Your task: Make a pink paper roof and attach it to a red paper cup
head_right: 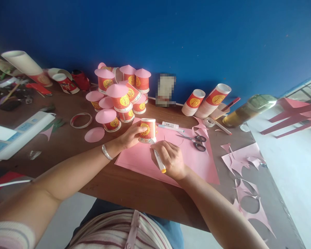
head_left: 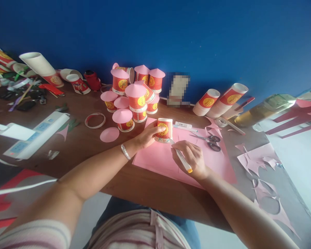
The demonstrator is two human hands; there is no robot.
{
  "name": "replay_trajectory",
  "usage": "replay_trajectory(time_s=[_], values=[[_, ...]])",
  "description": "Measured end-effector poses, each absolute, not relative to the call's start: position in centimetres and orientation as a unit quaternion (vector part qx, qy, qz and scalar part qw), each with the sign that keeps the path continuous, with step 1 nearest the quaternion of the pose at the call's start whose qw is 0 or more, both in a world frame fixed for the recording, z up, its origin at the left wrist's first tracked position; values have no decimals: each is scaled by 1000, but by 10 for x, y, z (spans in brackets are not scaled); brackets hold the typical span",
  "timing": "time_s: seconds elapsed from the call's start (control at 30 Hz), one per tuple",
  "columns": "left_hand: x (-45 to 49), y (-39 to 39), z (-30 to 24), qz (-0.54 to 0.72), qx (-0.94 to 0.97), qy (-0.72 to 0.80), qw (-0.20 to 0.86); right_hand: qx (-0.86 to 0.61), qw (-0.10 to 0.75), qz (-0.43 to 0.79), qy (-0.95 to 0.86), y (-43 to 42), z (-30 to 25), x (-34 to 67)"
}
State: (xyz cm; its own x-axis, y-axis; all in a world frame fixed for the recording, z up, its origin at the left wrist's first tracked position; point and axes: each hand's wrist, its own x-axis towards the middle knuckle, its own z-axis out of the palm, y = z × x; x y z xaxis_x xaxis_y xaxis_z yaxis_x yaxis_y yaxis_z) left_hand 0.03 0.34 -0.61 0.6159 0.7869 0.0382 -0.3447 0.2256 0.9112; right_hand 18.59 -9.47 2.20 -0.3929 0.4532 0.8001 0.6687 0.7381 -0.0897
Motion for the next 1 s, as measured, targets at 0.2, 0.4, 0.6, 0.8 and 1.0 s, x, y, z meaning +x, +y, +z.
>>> replay_trajectory(time_s=[0.2,0.4,0.6,0.8,1.0], values=[[0,3,-5,375,493,219,754,-346,428,-116,-827,-95,20,187],[1,2,-3,379,485,224,756,-346,427,-120,-827,-95,21,186],[1,3,-3,376,493,229,750,-340,426,-123,-829,-97,23,184],[0,2,1,371,492,221,756,-344,433,-131,-823,-97,24,186],[0,3,-1,372,489,210,760,-353,424,-128,-824,-96,21,188]])
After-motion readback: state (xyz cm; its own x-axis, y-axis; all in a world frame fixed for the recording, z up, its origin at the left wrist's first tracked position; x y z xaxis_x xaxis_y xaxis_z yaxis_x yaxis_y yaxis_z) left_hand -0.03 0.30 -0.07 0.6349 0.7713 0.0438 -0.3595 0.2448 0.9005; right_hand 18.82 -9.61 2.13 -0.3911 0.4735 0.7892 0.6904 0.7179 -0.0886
